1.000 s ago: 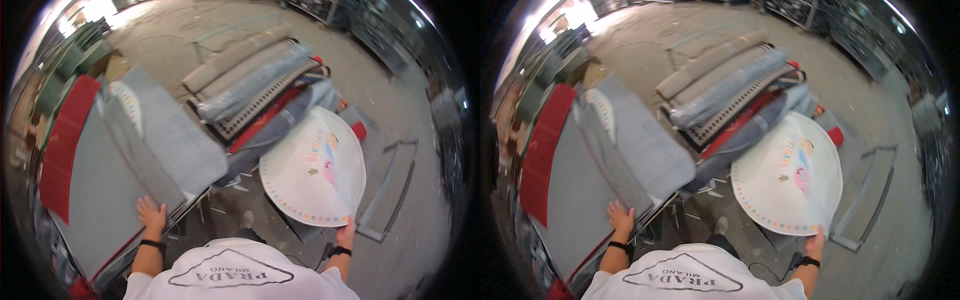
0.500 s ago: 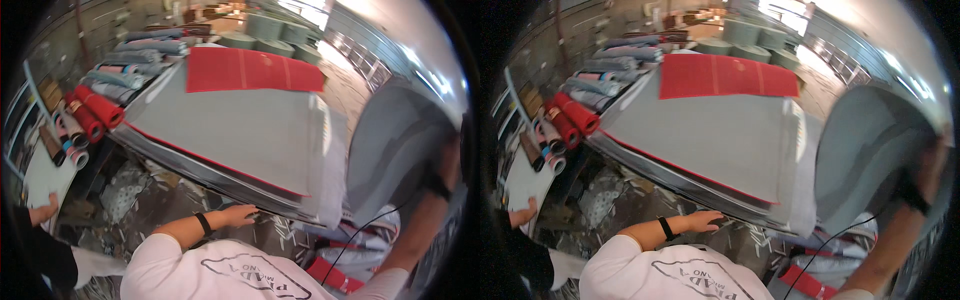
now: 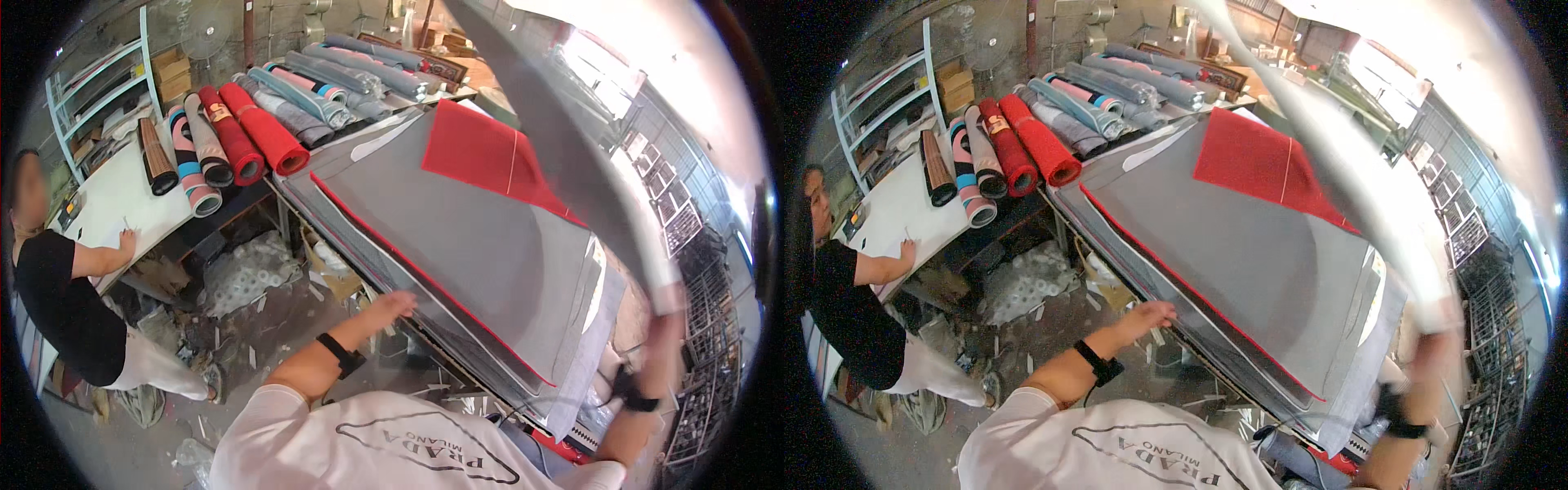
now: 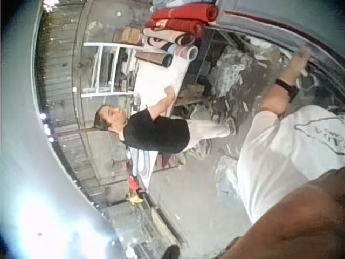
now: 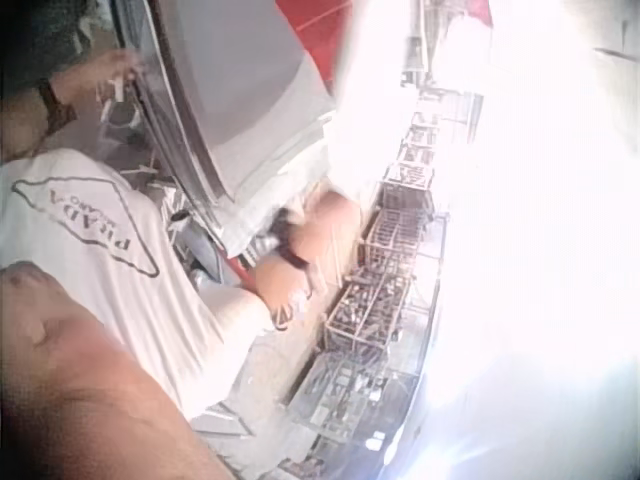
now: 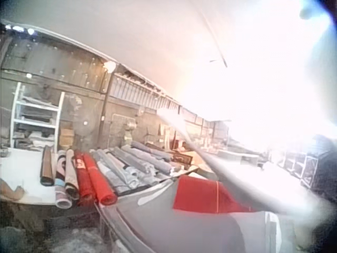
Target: Sorting, unfolding, and stacking various decorative and functional floor mats in a warehouse setting.
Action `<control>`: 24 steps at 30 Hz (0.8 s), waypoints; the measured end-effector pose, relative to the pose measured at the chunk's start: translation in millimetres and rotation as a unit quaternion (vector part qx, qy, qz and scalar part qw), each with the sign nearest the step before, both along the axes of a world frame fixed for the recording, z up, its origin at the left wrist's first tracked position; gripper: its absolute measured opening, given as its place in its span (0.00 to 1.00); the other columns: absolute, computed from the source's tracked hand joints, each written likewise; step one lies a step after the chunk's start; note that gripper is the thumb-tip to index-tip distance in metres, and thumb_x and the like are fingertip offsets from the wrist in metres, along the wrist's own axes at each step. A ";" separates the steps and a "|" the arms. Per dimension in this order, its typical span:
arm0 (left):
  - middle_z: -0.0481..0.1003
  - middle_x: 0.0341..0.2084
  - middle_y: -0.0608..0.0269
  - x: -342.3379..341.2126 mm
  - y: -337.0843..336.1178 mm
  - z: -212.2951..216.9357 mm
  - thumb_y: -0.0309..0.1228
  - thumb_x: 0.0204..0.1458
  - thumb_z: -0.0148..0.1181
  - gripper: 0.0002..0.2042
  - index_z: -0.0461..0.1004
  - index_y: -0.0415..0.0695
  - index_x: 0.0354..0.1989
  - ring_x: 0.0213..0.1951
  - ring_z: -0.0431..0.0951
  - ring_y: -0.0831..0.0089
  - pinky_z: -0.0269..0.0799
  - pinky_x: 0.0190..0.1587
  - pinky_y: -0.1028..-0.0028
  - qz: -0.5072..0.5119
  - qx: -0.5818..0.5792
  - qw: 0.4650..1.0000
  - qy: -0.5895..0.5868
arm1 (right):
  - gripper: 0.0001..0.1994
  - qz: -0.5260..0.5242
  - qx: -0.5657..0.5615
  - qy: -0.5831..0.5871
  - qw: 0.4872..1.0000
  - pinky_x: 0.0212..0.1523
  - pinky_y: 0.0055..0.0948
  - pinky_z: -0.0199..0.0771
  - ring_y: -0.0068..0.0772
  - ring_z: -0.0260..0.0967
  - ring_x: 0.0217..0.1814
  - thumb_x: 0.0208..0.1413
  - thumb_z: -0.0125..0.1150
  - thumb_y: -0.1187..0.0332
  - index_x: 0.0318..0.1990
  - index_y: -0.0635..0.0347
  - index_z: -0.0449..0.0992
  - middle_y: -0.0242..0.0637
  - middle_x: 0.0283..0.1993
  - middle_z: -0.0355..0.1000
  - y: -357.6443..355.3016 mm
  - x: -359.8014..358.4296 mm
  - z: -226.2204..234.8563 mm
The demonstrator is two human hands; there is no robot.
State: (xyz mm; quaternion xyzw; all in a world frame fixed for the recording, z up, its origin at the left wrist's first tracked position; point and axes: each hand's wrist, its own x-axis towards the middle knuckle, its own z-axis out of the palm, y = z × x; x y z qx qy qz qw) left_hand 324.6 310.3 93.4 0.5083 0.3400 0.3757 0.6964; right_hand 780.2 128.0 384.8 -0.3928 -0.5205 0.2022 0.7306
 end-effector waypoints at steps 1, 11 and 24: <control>0.69 0.42 0.61 -0.8 2.1 17.9 0.50 0.52 0.40 0.25 0.61 0.42 0.49 0.39 0.70 0.73 0.63 0.41 0.74 0.016 -0.077 0.997 0.016 | 0.19 0.051 -0.136 -0.023 0.989 0.52 0.30 0.55 0.32 0.58 0.50 0.55 0.41 0.62 0.50 0.65 0.60 0.39 0.49 0.60 7.7 -45.1 -49.0; 0.63 0.49 0.62 -38.3 -47.5 -65.4 0.50 0.52 0.35 0.25 0.59 0.46 0.52 0.51 0.62 0.65 0.60 0.50 0.62 0.238 -0.310 0.831 -0.396 | 0.16 0.164 -0.625 0.180 0.742 0.37 0.27 0.62 0.27 0.63 0.38 0.51 0.49 0.58 0.45 0.54 0.63 0.31 0.39 0.66 51.0 -129.7 -346.5; 0.64 0.45 0.59 -49.1 -46.0 -94.4 0.23 0.50 0.47 0.18 0.57 0.43 0.50 0.46 0.66 0.66 0.66 0.46 0.65 0.361 -0.267 0.882 -0.145 | 0.20 0.184 -0.622 0.207 0.732 0.25 0.18 0.61 0.20 0.64 0.25 0.54 0.39 0.49 0.34 0.55 0.70 0.31 0.27 0.72 54.3 -112.1 -307.6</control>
